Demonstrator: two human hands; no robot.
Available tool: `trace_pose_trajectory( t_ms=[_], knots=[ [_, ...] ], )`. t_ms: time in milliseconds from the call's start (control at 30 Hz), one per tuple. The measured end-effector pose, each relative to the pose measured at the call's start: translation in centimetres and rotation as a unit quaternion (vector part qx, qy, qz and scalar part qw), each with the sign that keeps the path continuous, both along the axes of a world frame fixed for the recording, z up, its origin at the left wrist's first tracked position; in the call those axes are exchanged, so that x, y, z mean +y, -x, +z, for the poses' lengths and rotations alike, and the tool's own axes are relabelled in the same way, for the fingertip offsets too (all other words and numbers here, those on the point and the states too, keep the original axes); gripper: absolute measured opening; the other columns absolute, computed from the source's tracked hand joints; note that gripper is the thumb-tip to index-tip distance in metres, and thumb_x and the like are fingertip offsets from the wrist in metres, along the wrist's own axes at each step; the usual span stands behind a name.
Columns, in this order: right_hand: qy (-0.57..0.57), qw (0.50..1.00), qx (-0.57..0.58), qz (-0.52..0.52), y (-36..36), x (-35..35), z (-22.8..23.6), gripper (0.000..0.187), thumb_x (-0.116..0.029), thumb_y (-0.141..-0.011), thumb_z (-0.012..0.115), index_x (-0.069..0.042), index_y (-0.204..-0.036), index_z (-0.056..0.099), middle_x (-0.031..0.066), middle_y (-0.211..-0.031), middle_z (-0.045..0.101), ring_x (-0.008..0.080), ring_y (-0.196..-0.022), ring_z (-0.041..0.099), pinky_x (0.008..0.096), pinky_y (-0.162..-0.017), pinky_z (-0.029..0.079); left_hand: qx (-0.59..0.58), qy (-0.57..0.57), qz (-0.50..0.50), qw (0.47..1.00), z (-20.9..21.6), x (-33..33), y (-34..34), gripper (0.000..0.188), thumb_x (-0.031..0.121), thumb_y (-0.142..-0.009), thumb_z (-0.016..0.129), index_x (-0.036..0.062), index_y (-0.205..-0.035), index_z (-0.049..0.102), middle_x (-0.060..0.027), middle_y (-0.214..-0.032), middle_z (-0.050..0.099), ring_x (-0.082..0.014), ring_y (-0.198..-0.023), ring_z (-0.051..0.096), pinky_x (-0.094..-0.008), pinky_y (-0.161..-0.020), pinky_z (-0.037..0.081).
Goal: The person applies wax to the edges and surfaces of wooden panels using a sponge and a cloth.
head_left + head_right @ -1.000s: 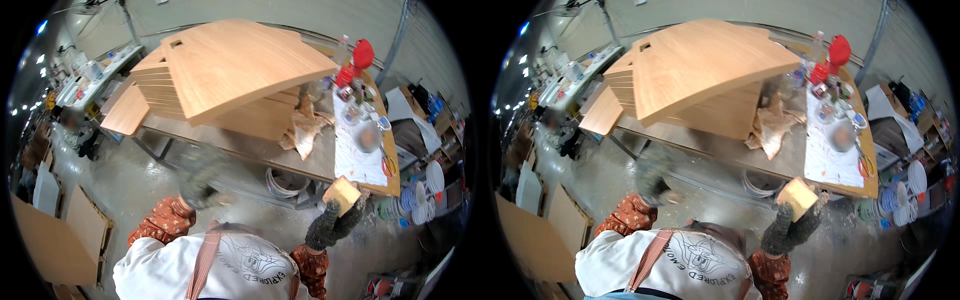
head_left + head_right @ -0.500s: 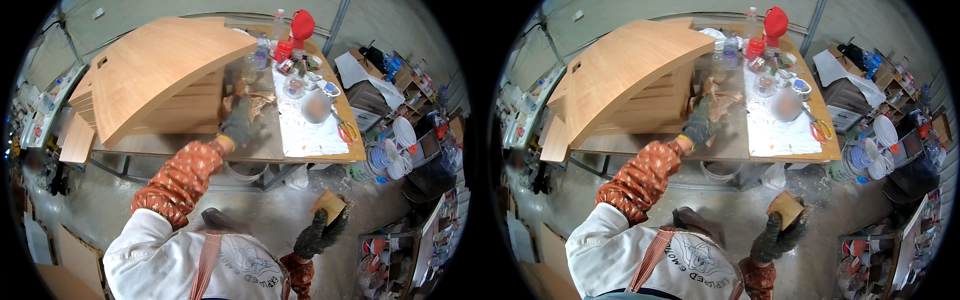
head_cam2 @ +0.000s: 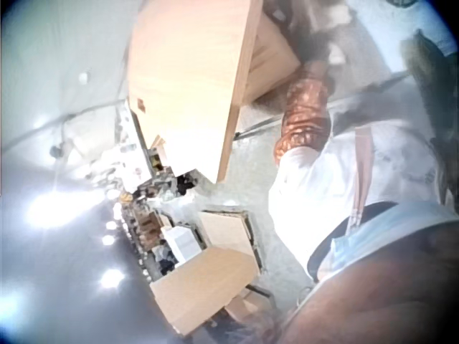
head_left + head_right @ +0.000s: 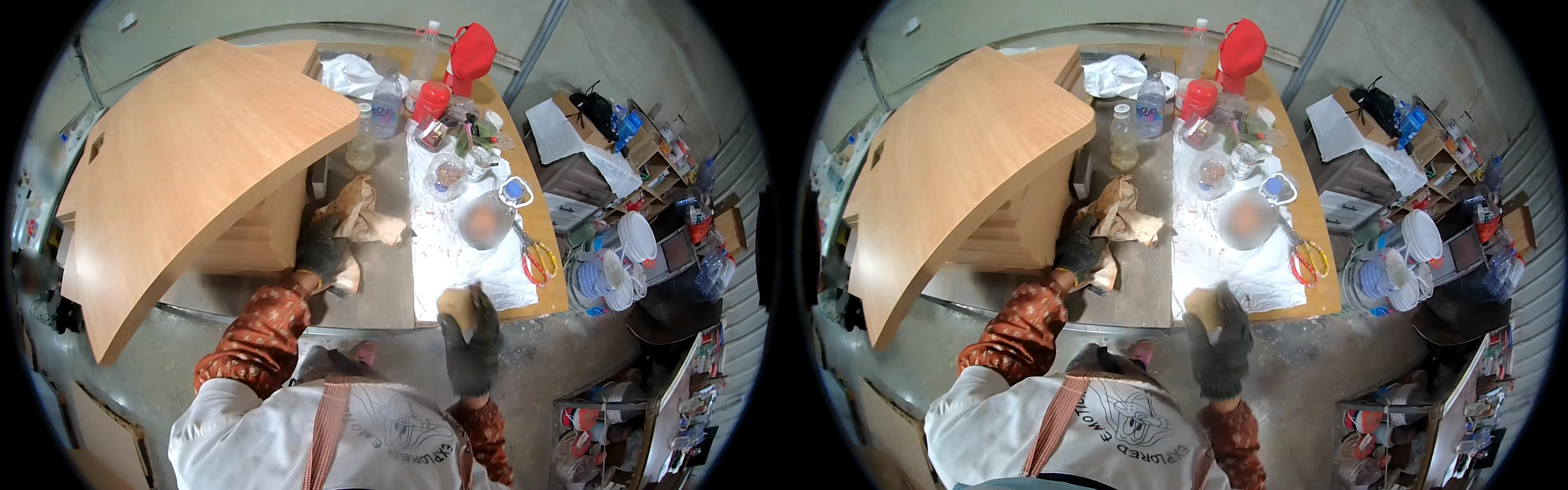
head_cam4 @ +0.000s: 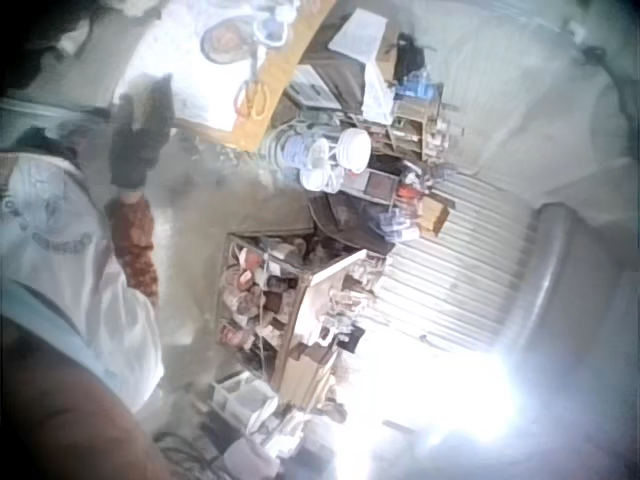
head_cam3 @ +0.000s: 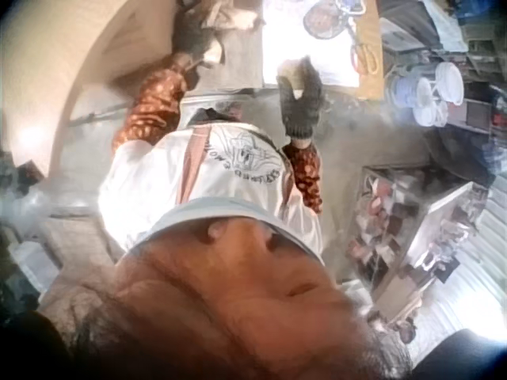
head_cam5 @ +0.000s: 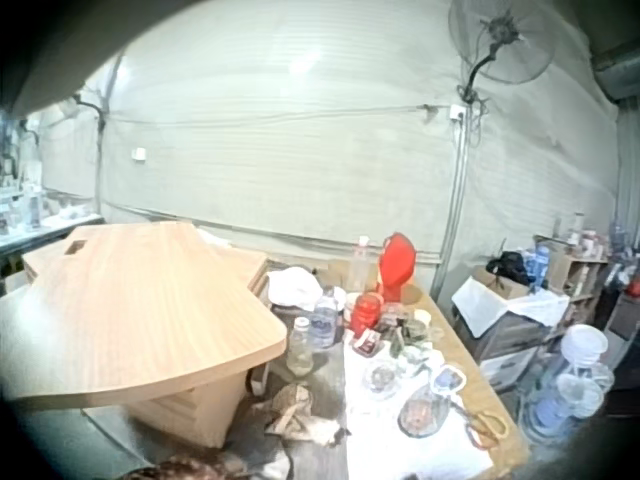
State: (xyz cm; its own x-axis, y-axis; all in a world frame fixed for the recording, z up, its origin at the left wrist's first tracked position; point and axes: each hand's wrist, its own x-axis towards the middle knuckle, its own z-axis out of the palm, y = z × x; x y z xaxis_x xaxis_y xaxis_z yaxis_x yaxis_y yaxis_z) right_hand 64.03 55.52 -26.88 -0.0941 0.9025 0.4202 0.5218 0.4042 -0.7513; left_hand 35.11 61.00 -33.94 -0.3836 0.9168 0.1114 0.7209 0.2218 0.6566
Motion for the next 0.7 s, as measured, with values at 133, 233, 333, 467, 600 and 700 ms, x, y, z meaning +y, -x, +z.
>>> trace_pose_trajectory(
  t_ms=[133, 233, 333, 467, 600, 700],
  knots=[
    [-0.105, 0.984, -0.124, 0.077, 1.5, 7.5, -0.5, 0.060, -0.006, -0.071, 0.074, -0.005, -0.125, 0.049, 0.0138, -0.119, 0.058, 0.0327, -0.104, 0.056, 0.0401, -0.088, 0.046, -0.047, -0.039, -0.009, 0.998, -1.3, -0.3, 0.9, 0.027, 0.023, -0.080, 0.057, 0.0085, -0.101, 0.065, -0.0161, -0.102, 0.064, -0.0349, -0.096, 0.061, -0.0398, -0.082, 0.048],
    [-0.205, 0.962, -0.138, 0.113, 3.5, 11.5, -1.0, 0.050, -0.002, -0.072, 0.066, -0.008, -0.119, 0.050, 0.0116, -0.114, 0.058, 0.0305, -0.102, 0.056, 0.0402, -0.085, 0.047, -0.042, -0.092, -0.006, 0.995, -2.8, -0.6, 1.2, 0.026, 0.020, -0.080, 0.057, 0.0066, -0.100, 0.064, -0.0164, -0.095, 0.064, -0.0342, -0.091, 0.061, -0.0393, -0.081, 0.049],
    [-0.224, 0.939, -0.214, 0.148, 5.7, 13.9, -1.9, 0.043, -0.004, -0.076, 0.054, -0.005, -0.119, 0.051, 0.0137, -0.112, 0.056, 0.0320, -0.101, 0.054, 0.0429, -0.092, 0.043, -0.050, -0.075, -0.008, 0.996, -0.2, -0.5, 0.3, 0.023, 0.016, -0.079, 0.058, 0.0029, -0.096, 0.065, -0.0168, -0.091, 0.064, -0.0328, -0.088, 0.062, -0.0380, -0.079, 0.049],
    [-0.197, 0.906, -0.343, 0.150, 6.2, 17.2, -5.8, 0.050, -0.016, -0.081, 0.047, -0.007, -0.130, 0.046, 0.0215, -0.134, 0.041, 0.0394, -0.125, 0.036, 0.0574, -0.104, 0.025, -0.071, -0.080, 0.022, 0.994, -0.8, -1.1, 0.0, 0.023, 0.015, -0.077, 0.061, 0.0026, -0.096, 0.066, -0.0160, -0.094, 0.065, -0.0309, -0.089, 0.061, -0.0371, -0.081, 0.048],
    [-0.063, 0.879, -0.341, 0.327, 4.9, 17.6, -1.0, 0.048, -0.021, -0.087, 0.047, -0.011, -0.135, 0.044, 0.0154, -0.141, 0.038, 0.0383, -0.129, 0.033, 0.0573, -0.104, 0.024, -0.100, -0.108, 0.018, 0.989, -2.2, -1.5, -0.1, 0.034, 0.014, -0.077, 0.067, 0.0002, -0.108, 0.062, -0.0139, -0.102, 0.064, -0.0275, -0.097, 0.060, -0.0358, -0.088, 0.047],
    [-0.187, 0.895, -0.271, 0.301, 3.0, 24.1, 4.0, 0.038, -0.019, -0.079, 0.065, -0.009, -0.116, 0.060, 0.0106, -0.120, 0.059, 0.0266, -0.111, 0.054, 0.0381, -0.095, 0.040, -0.014, -0.093, -0.017, 0.995, -2.4, -2.1, -0.3, 0.034, 0.023, -0.078, 0.070, 0.0041, -0.105, 0.063, -0.0148, -0.104, 0.062, -0.0317, -0.099, 0.058, -0.0390, -0.091, 0.044]
  ],
)
